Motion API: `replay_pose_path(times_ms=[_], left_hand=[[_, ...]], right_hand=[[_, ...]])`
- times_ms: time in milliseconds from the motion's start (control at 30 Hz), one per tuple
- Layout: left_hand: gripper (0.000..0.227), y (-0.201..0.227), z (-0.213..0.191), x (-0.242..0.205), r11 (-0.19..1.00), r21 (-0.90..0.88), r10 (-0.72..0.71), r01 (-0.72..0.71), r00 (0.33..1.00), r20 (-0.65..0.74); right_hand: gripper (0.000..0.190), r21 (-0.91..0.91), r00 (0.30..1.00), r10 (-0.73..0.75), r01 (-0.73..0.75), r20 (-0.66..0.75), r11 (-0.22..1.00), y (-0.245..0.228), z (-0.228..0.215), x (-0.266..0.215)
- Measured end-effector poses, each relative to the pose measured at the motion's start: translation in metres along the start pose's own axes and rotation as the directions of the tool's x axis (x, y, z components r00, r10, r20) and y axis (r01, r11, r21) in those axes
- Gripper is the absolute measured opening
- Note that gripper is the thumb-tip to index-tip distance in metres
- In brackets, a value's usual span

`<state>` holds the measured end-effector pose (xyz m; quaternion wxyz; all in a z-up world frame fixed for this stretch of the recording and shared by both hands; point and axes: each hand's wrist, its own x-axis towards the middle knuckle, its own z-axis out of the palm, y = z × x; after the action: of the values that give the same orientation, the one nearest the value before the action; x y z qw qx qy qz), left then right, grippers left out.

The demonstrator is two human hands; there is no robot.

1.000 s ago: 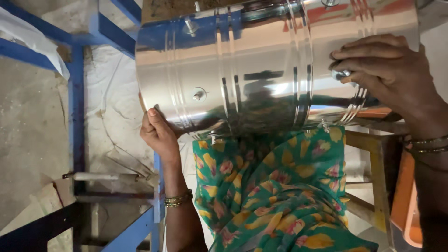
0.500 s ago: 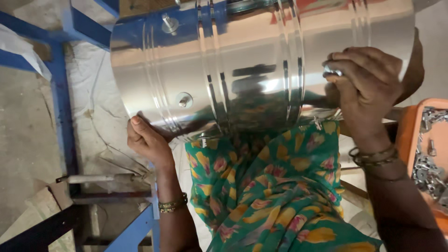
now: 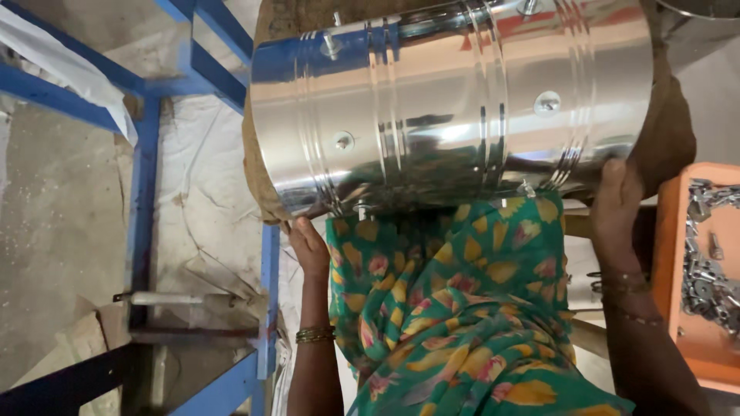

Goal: The person sits on the floor and rubs the exterior of a large cylindrical stainless steel container with a cloth. They rotate the container periodically to access different sections and continue rubbing the surface.

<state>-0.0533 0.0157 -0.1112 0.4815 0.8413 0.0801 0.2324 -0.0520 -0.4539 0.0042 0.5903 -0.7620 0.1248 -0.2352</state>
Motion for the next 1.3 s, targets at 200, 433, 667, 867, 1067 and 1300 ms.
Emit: replay_pose_path(times_ms=[200, 433, 667, 867, 1067, 1300], left_hand=[[0.044, 0.023, -0.015, 0.009, 0.971, -0.205, 0.117, -0.124, 0.992, -0.045], [0.042, 0.091, -0.013, 0.054, 0.973, -0.187, -0.15, 0.131, 0.984, -0.092], [0.046, 0.105, 0.005, 0.097, 0.994, -0.083, 0.06, -0.074, 0.985, -0.162], [0.048, 0.109, 0.005, 0.11, 0.988, -0.081, 0.118, -0.135, 0.974, -0.193], [0.048, 0.112, 0.004, 0.112, 0.993, -0.108, 0.022, -0.045, 0.979, -0.203], [0.049, 0.123, -0.002, 0.105, 0.993, -0.114, -0.016, -0.009, 0.976, -0.219]], right_hand=[[0.024, -0.03, 0.982, 0.177, -0.175, 0.062, 0.984, -0.018, -0.02, -0.017], [0.047, -0.079, 0.936, -0.302, 0.32, 0.178, 0.944, -0.116, -0.008, 0.014], [0.03, -0.383, 0.737, -0.529, 0.673, 0.422, 0.632, -0.103, 0.02, 0.053], [0.021, -0.306, 0.69, -0.573, 0.717, 0.443, 0.626, -0.092, 0.031, 0.084], [0.017, -0.381, 0.663, -0.549, 0.746, 0.51, 0.546, -0.089, 0.043, 0.103], [0.027, -0.497, 0.713, -0.565, 0.698, 0.415, 0.516, -0.081, 0.049, 0.083]])
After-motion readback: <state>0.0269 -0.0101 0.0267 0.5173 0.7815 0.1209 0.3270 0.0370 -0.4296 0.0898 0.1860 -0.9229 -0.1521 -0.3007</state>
